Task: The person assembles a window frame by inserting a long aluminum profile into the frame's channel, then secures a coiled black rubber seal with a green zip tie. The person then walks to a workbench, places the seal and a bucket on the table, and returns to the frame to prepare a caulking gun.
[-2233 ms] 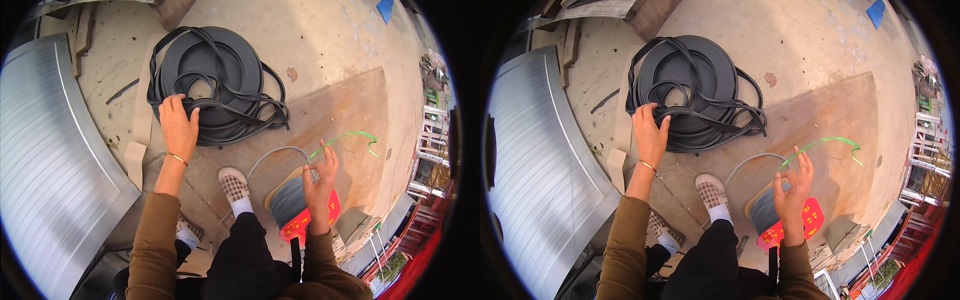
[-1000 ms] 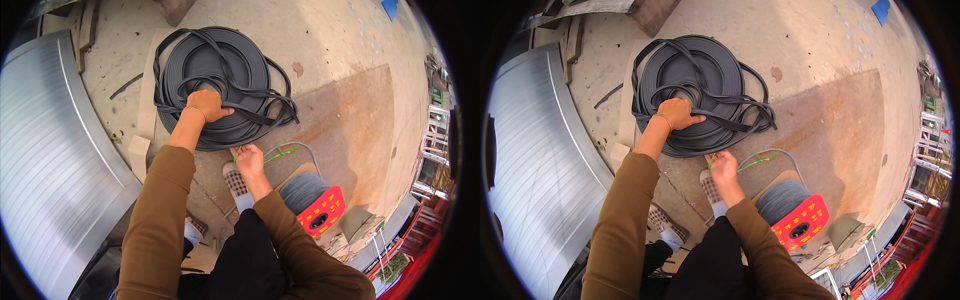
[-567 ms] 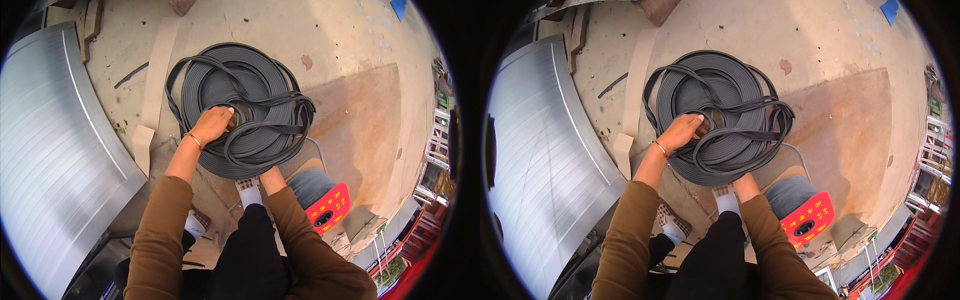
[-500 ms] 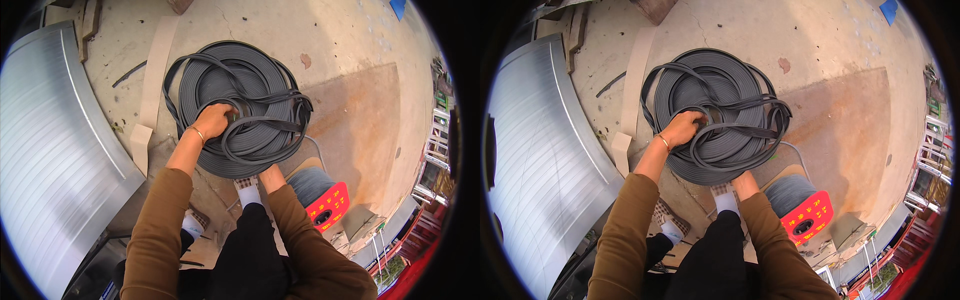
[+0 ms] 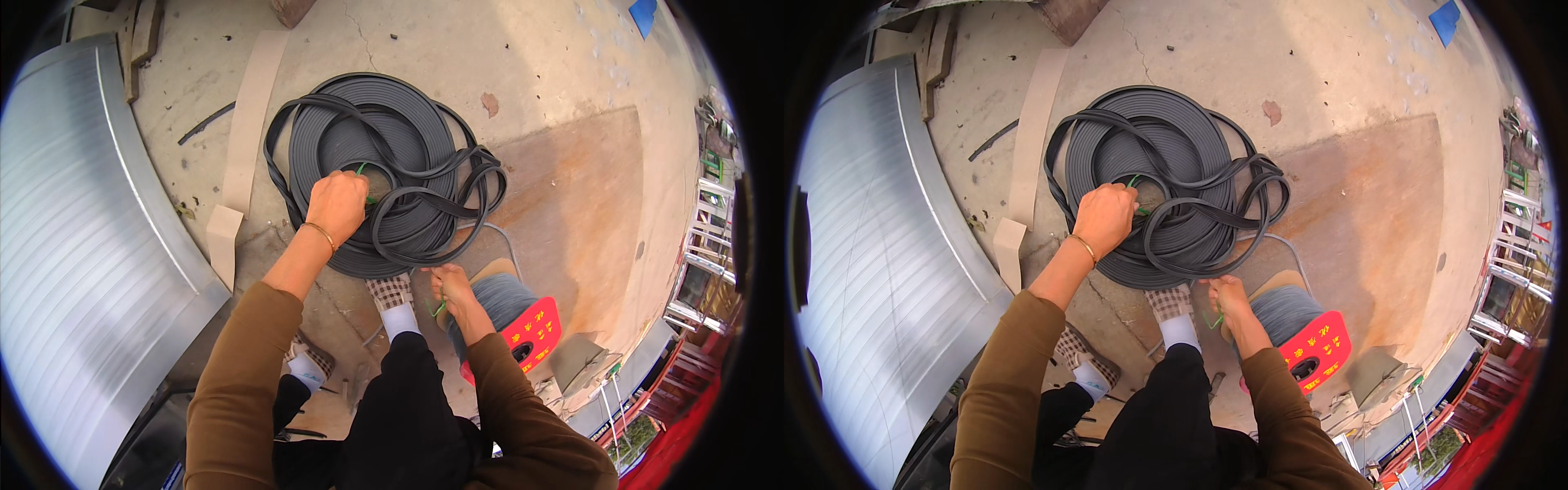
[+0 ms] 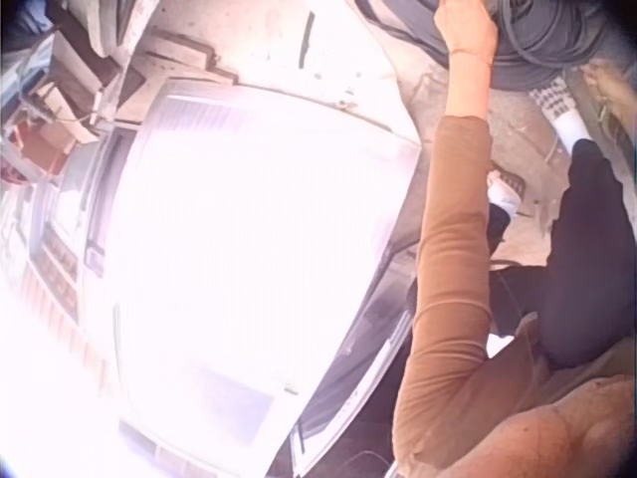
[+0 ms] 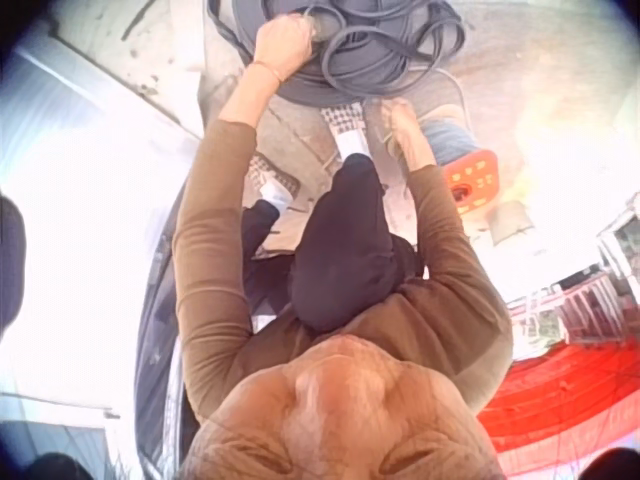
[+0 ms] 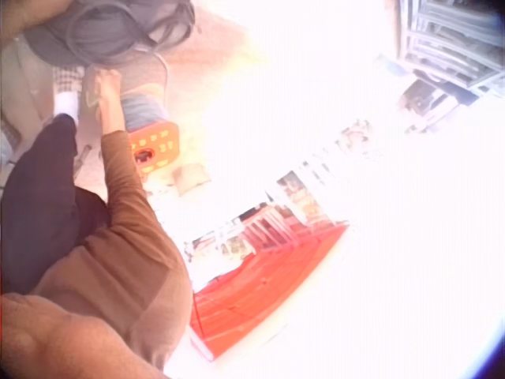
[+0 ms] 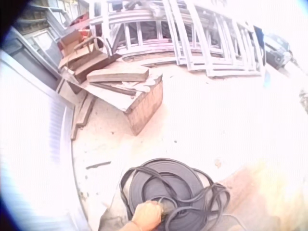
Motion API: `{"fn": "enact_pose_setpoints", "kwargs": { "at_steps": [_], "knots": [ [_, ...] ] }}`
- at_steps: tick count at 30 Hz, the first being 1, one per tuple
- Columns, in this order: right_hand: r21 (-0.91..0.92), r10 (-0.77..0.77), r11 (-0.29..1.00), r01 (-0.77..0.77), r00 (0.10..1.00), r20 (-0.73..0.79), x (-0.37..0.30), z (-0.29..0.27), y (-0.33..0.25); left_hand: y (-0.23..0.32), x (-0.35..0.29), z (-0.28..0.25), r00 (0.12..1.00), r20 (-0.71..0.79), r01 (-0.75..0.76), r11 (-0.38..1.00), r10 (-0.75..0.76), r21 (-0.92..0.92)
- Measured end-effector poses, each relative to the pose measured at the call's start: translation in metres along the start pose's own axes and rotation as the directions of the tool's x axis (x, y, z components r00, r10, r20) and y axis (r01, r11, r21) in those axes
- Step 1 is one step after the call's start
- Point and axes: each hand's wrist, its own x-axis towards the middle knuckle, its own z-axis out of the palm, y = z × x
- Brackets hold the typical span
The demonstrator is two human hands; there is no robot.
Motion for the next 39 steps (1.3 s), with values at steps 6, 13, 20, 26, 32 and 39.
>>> {"fn": "enact_pose_setpoints", "kwargs": {
  "at_steps": [6, 13, 20, 26, 32, 39],
  "knots": [
    [-0.361, -0.556, 0.77, 0.526, 0.831, 0.025, -0.058, 0.001, -0.008, 0.011, -0.022, -0.012, 0.969, -0.245, -0.034, 0.977, -0.018, -0.209],
    [0.111, -0.551, 0.831, 0.545, 0.779, 0.3, -0.08, 0.025, -0.048, 0.012, -0.036, -0.017, 0.973, -0.18, 0.032, 0.852, -0.147, -0.523],
    [-0.05, -0.633, 0.74, 0.67, 0.721, 0.281, -0.07, 0.039, -0.053, 0.052, -0.06, 0.009, 0.996, 0.072, 0.094, 0.681, -0.06, -0.726],
    [-0.148, -0.726, 0.648, 0.747, 0.665, 0.178, -0.069, 0.039, -0.054, 0.068, -0.074, 0.029, 0.994, 0.08, 0.107, 0.651, -0.071, -0.751],
    [-0.58, -0.934, 0.085, 0.81, 0.268, 0.238, -0.064, 0.034, -0.067, 0.062, -0.074, 0.034, 0.994, 0.007, 0.084, 0.712, -0.11, -0.697],
    [-0.191, -0.741, 0.633, 0.751, 0.658, 0.131, -0.108, 0.067, -0.065, 0.072, -0.074, 0.009, 0.978, 0.139, 0.197, 0.49, -0.153, -0.849]
  ]
}}
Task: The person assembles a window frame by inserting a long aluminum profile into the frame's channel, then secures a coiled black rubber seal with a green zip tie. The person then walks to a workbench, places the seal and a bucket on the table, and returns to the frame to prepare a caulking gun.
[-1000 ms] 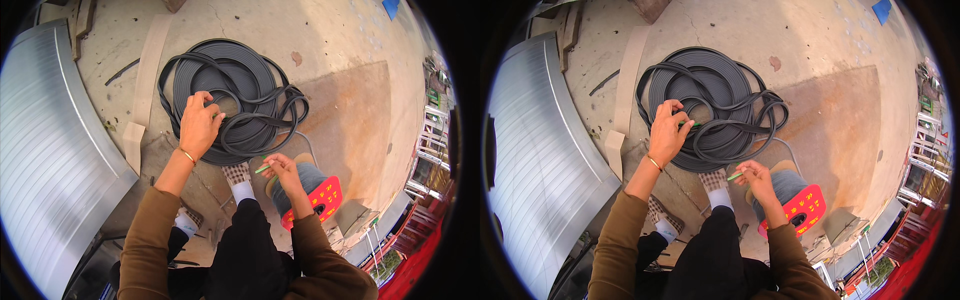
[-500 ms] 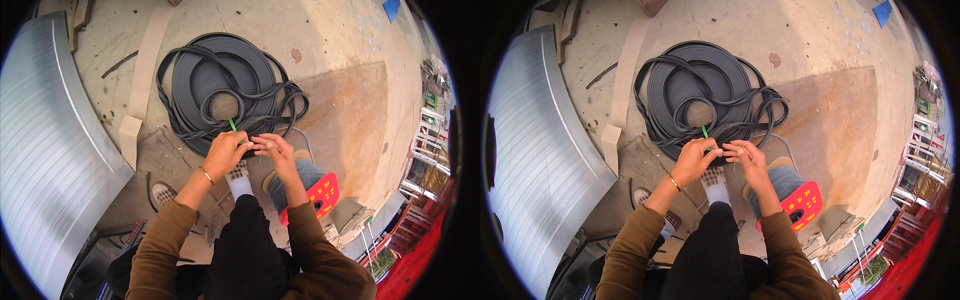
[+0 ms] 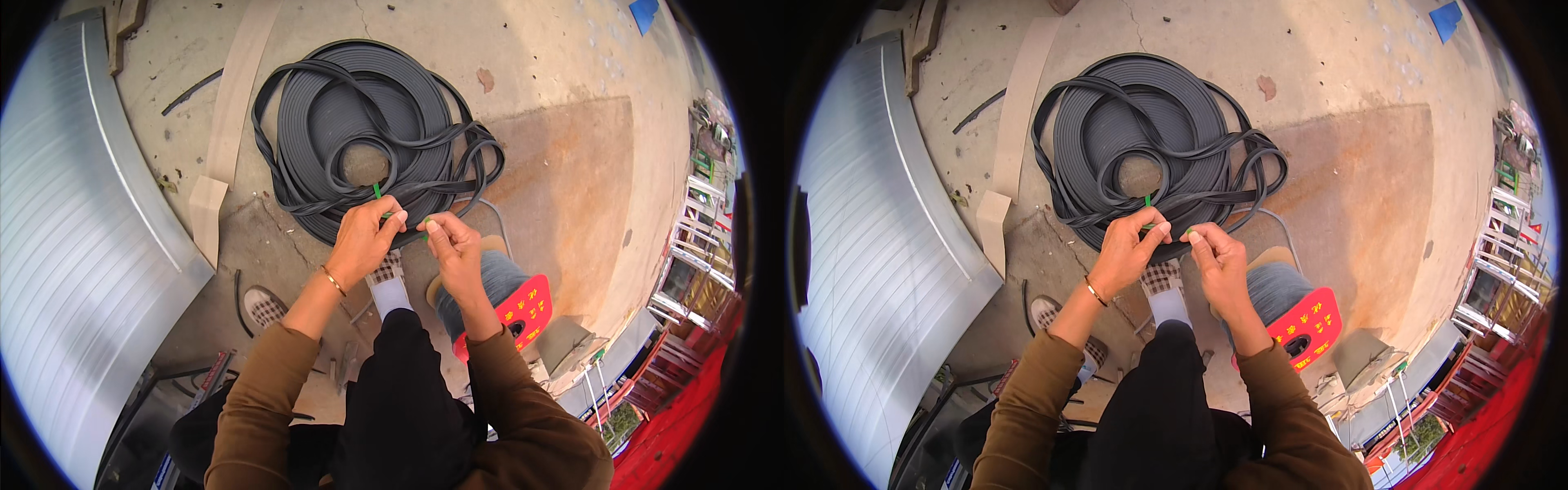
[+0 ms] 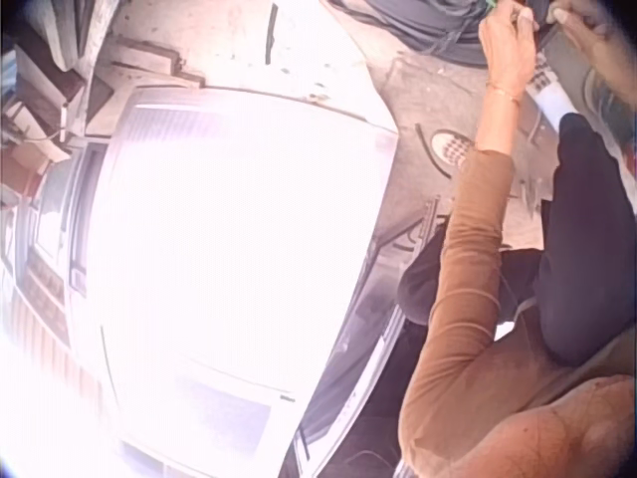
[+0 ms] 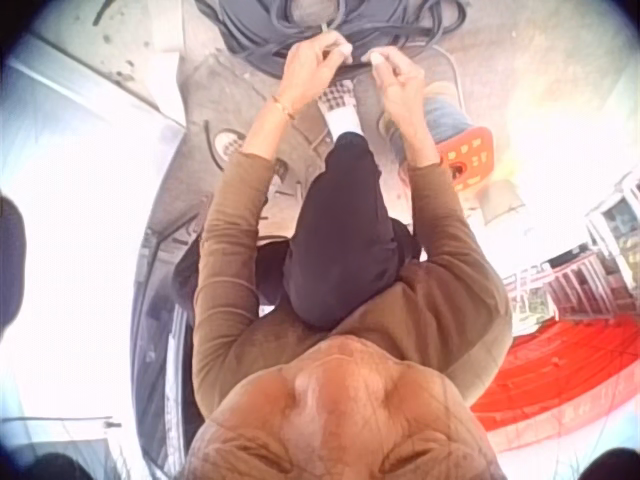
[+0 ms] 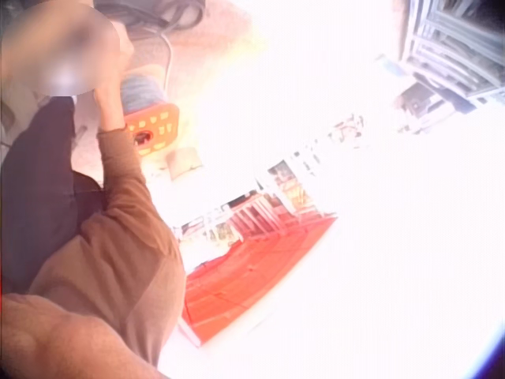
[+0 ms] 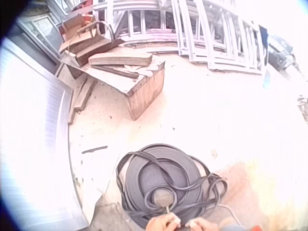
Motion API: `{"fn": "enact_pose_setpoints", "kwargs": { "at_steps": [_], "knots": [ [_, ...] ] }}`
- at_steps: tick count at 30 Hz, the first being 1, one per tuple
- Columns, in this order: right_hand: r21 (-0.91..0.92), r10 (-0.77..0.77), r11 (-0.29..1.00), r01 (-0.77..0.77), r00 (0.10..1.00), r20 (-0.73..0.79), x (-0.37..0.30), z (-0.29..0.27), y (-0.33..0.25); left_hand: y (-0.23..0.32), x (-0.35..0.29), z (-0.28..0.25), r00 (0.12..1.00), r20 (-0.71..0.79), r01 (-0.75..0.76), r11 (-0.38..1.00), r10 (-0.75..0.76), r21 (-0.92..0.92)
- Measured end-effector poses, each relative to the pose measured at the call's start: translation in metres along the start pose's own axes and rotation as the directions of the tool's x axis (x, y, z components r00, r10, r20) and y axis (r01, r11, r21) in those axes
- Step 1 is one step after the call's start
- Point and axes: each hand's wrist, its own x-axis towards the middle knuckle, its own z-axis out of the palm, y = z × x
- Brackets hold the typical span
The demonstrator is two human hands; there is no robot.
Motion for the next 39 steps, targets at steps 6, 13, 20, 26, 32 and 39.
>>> {"fn": "enact_pose_setpoints", "kwargs": {
  "at_steps": [6, 13, 20, 26, 32, 39],
  "knots": [
    [0.112, -0.174, 0.977, 0.182, 0.981, -0.082, 0.026, 0.029, -0.004, 0.002, -0.005, -0.004, 0.995, -0.029, 0.093, 0.991, -0.096, -0.091],
    [0.003, -0.27, 0.963, 0.27, 0.96, 0.072, 0.065, 0.016, 0.027, -0.027, 0.016, 0.015, 0.989, 0.124, 0.113, 0.969, -0.087, -0.222],
    [-0.049, -0.019, 0.999, 0.011, 0.984, -0.176, 0.049, 0.005, 0.035, -0.031, 0.019, 0.026, 0.994, -0.034, 0.099, 0.979, -0.107, -0.178],
    [-0.081, -0.189, 0.98, 0.18, 0.973, -0.133, 0.027, 0.021, 0.043, -0.035, 0.02, 0.022, 0.991, -0.057, 0.116, 0.986, -0.123, -0.117],
    [-0.359, -0.429, 0.851, 0.383, 0.902, -0.053, 0.037, 0.022, 0.032, -0.03, 0.026, 0.013, 0.998, 0.004, 0.067, 0.998, -0.067, -0.016],
    [-0.148, -0.295, 0.951, 0.272, 0.94, -0.169, 0.048, 0.011, 0.036, -0.021, 0.029, 0.004, 0.975, 0.007, -0.213, 0.937, 0.22, 0.276]
  ]
}}
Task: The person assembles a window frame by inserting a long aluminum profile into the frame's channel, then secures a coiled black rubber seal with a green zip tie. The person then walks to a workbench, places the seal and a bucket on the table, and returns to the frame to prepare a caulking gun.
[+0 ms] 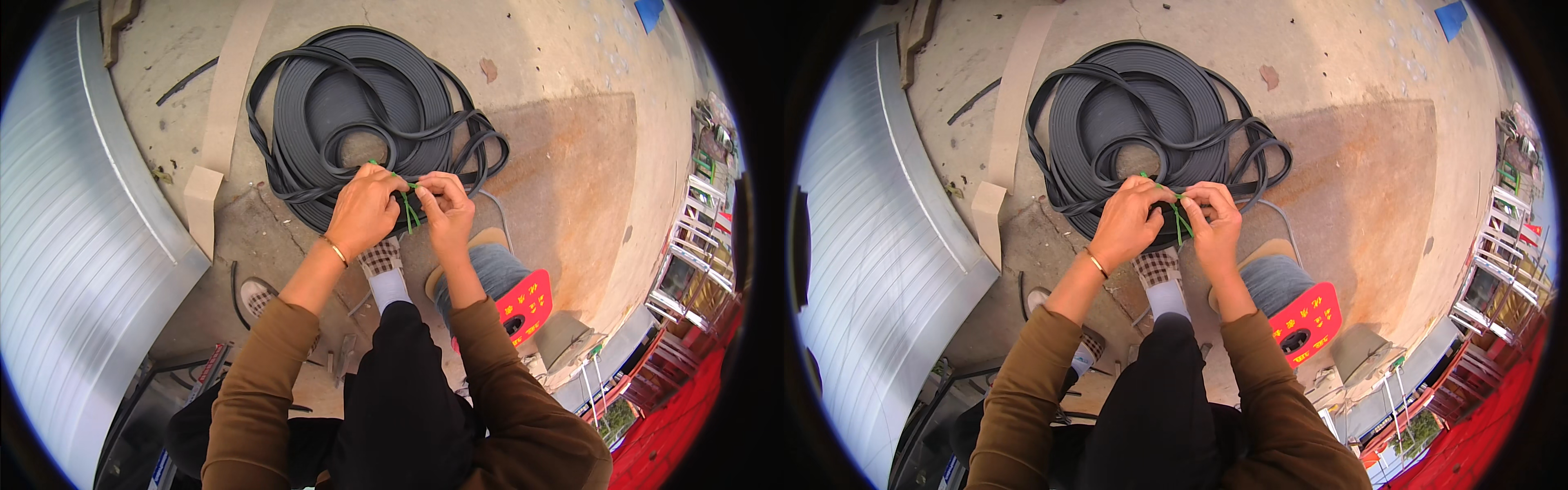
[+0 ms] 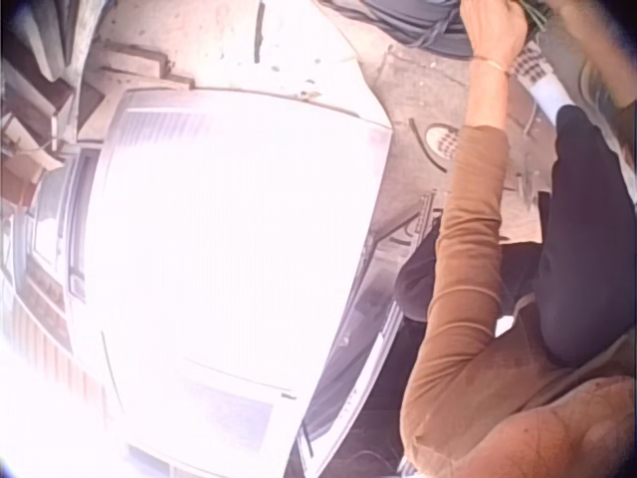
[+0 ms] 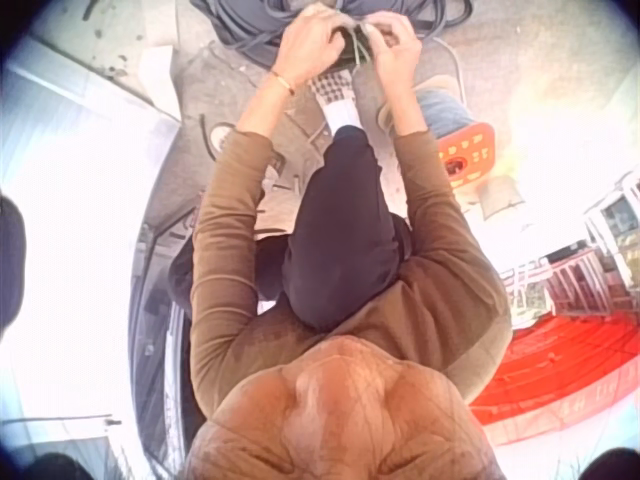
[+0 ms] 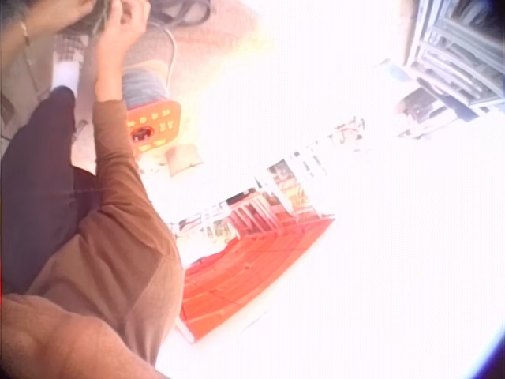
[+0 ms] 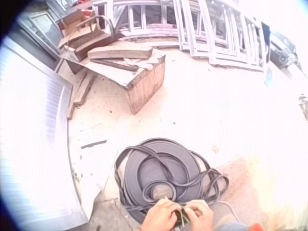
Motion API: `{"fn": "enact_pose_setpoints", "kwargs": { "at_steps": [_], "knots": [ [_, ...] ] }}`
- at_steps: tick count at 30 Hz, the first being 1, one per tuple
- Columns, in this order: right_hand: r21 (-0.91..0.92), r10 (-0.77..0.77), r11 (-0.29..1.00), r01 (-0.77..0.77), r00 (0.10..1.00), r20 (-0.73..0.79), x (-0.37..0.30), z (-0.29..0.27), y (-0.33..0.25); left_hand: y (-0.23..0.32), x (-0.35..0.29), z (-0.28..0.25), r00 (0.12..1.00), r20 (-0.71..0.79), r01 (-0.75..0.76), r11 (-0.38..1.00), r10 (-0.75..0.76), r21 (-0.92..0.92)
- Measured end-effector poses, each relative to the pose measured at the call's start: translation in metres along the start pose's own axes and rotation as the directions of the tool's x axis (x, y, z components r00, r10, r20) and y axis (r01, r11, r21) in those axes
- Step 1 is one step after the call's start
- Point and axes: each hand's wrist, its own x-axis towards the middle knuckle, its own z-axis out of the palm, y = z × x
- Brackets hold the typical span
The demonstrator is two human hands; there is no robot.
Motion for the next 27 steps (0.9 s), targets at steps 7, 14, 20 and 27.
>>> {"fn": "enact_pose_setpoints", "kwargs": {
  "at_steps": [7, 14, 20, 27],
  "knots": [
    [0.196, 0.187, 0.965, -0.176, 0.982, -0.038, 0.011, -0.002, 0.022, -0.005, 0.012, -0.001, 0.982, -0.041, -0.174, 0.961, 0.187, 0.213],
    [0.154, 0.466, 0.855, -0.495, 0.864, 0.188, 0.011, 0.003, 0.037, -0.011, 0.007, 0.001, 0.941, -0.099, -0.287, 0.916, 0.325, 0.279],
    [0.029, 0.487, 0.819, -0.573, 0.721, 0.494, 0.023, 0.004, 0.036, -0.018, 0.004, -0.002, 0.958, -0.042, -0.264, 0.932, 0.283, 0.25],
    [-0.092, 0.538, 0.826, -0.556, 0.728, 0.424, 0.023, 0.006, 0.025, -0.021, 0.006, -0.012, 0.999, 0.048, -0.019, 0.992, 0.013, 0.124]
  ]
}}
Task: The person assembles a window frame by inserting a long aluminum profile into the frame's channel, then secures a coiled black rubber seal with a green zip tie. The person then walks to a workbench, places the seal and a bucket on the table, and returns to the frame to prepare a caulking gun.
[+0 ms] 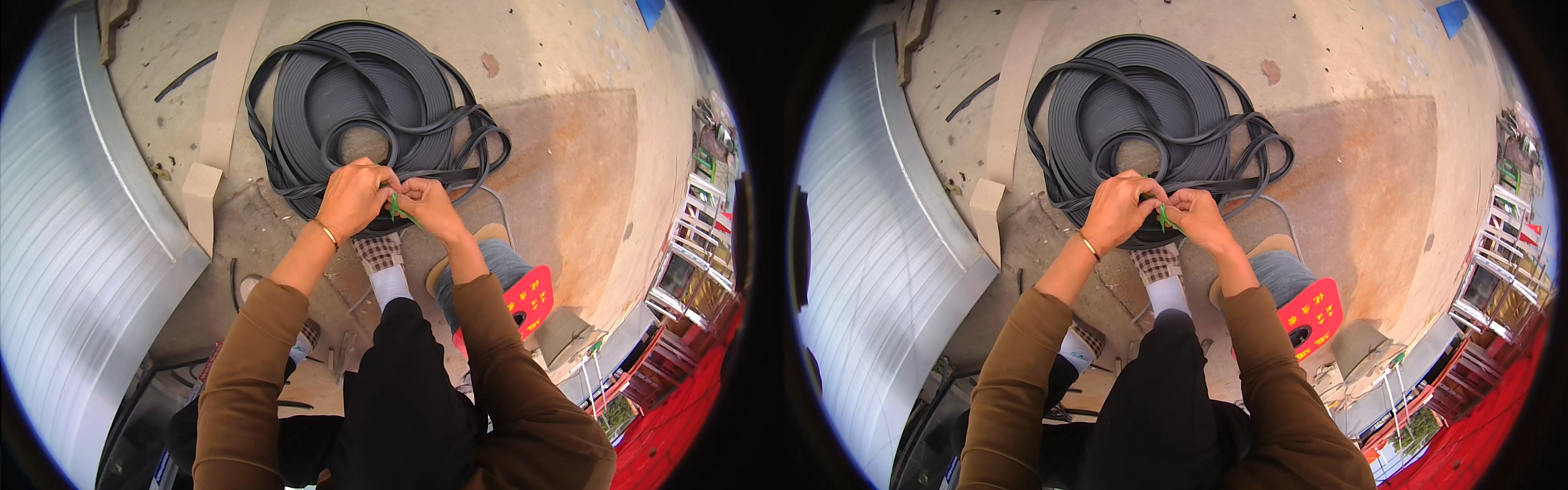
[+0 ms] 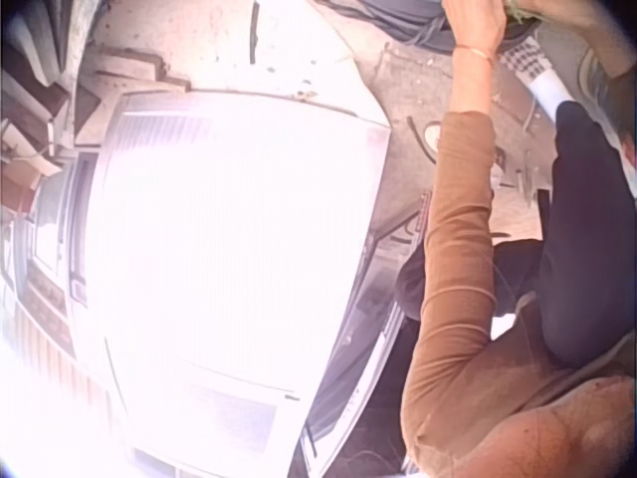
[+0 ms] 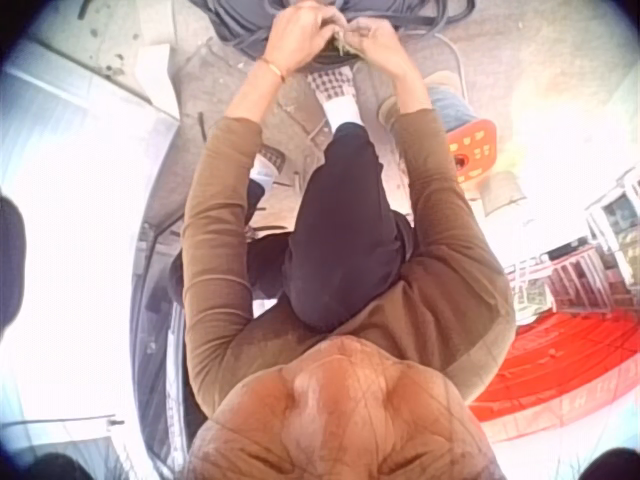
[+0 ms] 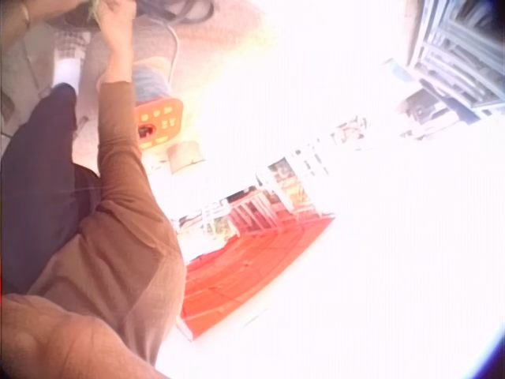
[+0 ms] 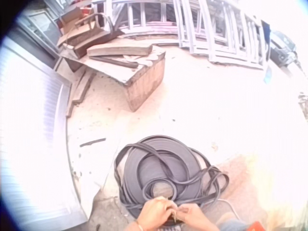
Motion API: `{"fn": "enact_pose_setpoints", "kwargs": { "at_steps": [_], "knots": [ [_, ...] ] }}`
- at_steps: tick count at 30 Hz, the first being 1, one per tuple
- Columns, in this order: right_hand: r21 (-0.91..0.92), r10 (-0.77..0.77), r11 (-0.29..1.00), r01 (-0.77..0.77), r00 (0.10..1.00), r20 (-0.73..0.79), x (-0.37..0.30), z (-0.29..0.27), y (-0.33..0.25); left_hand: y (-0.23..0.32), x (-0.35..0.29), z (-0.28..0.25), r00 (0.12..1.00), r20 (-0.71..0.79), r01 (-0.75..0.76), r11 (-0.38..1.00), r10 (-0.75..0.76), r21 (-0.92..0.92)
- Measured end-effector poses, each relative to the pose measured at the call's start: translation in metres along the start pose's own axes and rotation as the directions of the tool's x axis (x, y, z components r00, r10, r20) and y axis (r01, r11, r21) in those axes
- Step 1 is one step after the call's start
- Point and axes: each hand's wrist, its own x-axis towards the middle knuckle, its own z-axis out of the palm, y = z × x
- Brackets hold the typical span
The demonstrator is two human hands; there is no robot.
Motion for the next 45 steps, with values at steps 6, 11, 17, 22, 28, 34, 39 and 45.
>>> {"fn": "enact_pose_setpoints", "kwargs": {
  "at_steps": [6, 11, 17, 22, 28, 34, 39, 45],
  "knots": [
    [-0.347, -0.407, 0.902, 0.258, 0.779, -0.477, -0.043, 0.023, 0.001, 0.0, 0.006, -0.005, 0.995, -0.005, 0.1, 0.995, -0.1, 0.01],
    [-0.73, -0.625, 0.64, 0.238, 0.714, -0.315, -0.058, 0.047, 0.004, 0.0, 0.012, 0.0, 0.985, 0.017, 0.171, 0.985, -0.171, 0.01],
    [-0.822, -0.726, 0.517, 0.238, 0.632, -0.273, -0.027, 0.056, 0.012, 0.0, 0.016, 0.0, 0.974, 0.027, 0.227, 0.973, -0.227, -0.031],
    [-0.801, -0.746, 0.517, 0.302, 0.618, -0.248, -0.035, 0.047, 0.008, 0.005, 0.017, -0.008, 0.967, 0.074, 0.251, 0.959, -0.242, -0.135],
    [-0.615, -0.542, 0.73, 0.298, 0.801, -0.256, -0.051, 0.034, -0.007, 0.009, 0.021, -0.002, 0.975, -0.067, 0.205, 0.974, -0.212, -0.091],
    [-0.703, -0.393, 0.68, 0.209, 0.913, -0.109, -0.074, 0.04, 0.014, -0.017, 0.026, 0.009, 0.955, -0.253, 0.183, 0.98, -0.156, 0.083],
    [-0.488, -0.592, 0.717, 0.498, 0.805, -0.048, -0.077, 0.025, 0.005, -0.03, 0.03, 0.01, 0.941, -0.202, 0.282, 0.959, -0.272, 0.025],
    [0.081, -0.429, 0.893, 0.443, 0.892, -0.141, -0.006, 0.031, -0.017, -0.025, 0.032, 0.002, 0.931, -0.156, 0.33, 0.944, -0.329, -0.018]
  ]
}}
